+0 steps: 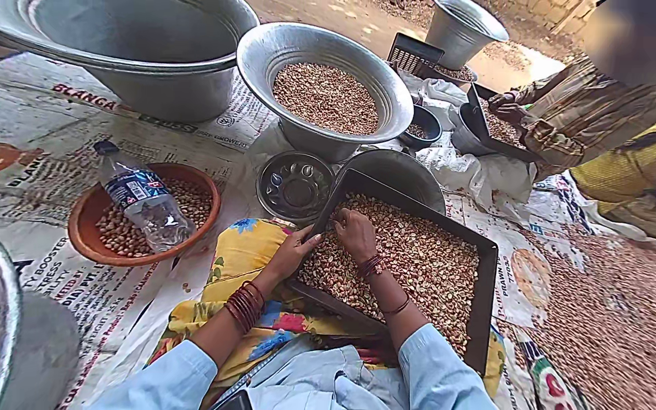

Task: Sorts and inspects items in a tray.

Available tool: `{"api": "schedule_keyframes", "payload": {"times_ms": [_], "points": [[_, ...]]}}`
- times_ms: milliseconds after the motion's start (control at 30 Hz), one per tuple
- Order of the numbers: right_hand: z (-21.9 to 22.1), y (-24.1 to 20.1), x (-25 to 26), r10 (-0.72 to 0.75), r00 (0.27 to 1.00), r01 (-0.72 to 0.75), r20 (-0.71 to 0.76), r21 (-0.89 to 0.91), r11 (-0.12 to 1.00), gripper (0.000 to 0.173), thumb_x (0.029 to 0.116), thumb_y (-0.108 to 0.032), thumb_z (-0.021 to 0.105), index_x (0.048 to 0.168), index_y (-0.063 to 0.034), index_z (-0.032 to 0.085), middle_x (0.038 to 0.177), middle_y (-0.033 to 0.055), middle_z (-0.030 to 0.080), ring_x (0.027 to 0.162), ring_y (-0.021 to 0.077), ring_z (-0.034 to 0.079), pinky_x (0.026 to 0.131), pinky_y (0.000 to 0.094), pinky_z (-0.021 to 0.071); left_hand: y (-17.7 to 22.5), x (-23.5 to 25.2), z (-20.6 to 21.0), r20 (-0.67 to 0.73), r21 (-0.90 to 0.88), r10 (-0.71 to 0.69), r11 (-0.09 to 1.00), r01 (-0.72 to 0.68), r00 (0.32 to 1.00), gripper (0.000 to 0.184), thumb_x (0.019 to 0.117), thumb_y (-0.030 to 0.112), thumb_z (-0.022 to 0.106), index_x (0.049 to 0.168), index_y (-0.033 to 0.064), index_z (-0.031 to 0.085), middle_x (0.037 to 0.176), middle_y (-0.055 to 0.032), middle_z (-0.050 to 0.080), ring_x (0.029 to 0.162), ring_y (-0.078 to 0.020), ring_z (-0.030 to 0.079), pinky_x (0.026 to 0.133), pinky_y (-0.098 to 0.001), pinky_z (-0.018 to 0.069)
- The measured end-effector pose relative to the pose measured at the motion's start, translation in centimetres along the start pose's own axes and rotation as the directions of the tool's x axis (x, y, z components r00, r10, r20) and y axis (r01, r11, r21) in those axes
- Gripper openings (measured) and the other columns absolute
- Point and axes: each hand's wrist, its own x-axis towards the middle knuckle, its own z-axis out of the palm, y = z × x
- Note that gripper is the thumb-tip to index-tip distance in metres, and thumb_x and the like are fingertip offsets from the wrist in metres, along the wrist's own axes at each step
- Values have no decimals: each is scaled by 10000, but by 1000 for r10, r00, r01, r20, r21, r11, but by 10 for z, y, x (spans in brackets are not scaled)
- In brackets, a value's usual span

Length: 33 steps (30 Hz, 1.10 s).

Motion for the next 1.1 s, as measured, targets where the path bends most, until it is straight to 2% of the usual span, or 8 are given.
{"api": "schedule_keyframes", "payload": {"times_ms": [200,300,367,500,667,900,1000,1100], "points": [[-11,-2,-15,-3,995,-3,98,62,998,322,986,-241,598,1219,-38,688,1125,178,720,1070,332,694,886,545,527,3,-1,4,-29,3,10,1000,-10,1000,380,1066,203,440,1345,-23,562,1113,-33,671,947,40,626,890,-171,511],[-33,0,-55,-315,919,186,239,440,878,236,981,-167,652,1142,-1,699,972,134,722,859,214,677,803,419,526,-1,-1,4,-43,16,16,1000,-15,999,375,1063,227,437,1315,-12,579,1044,-2,669,891,47,627,848,-166,522],[-46,14,-78,-464,854,211,236,657,724,297,983,-111,657,1239,41,656,1117,152,730,964,164,710,891,350,566,-2,-2,4,-46,27,18,999,-17,999,390,1063,248,437,1320,-8,580,1072,-10,670,919,48,624,870,-171,515],[-87,80,-94,106,993,-114,50,188,975,392,1013,-163,596,1396,-81,616,1316,143,673,1137,260,687,970,435,552,1,-2,7,-59,22,13,1000,-11,998,391,1063,227,443,1334,-23,572,1148,-45,673,980,50,623,908,-164,505],[-98,116,-67,602,796,-602,-67,-190,775,537,1002,-145,569,1526,-87,463,1497,233,489,1277,416,578,977,568,506,3,-1,7,-64,4,-16,1000,16,998,370,1061,204,445,1324,-25,571,1103,-31,673,927,46,631,867,-160,515],[-29,27,-56,157,980,-142,118,-127,982,627,988,-132,552,1594,-190,400,1631,228,331,1237,447,588,878,567,545,3,-3,8,-76,5,-31,999,31,997,360,1060,202,433,1303,-19,580,1053,-7,672,897,48,630,846,-156,519],[-27,31,-69,-140,985,115,95,230,966,411,1001,-158,595,1409,-196,634,1534,102,523,1227,295,636,955,500,538,4,-4,8,-69,29,-31,999,33,997,379,1066,203,429,1334,-28,563,1104,-42,674,923,42,630,863,-165,518],[-47,72,-85,-40,980,87,-196,238,967,272,995,-142,603,1227,-119,745,1205,115,725,1005,257,719,878,446,578,3,-4,7,-71,39,-24,999,26,997,391,1063,208,432,1347,-29,558,1140,-50,671,945,49,620,880,-163,504]]}}
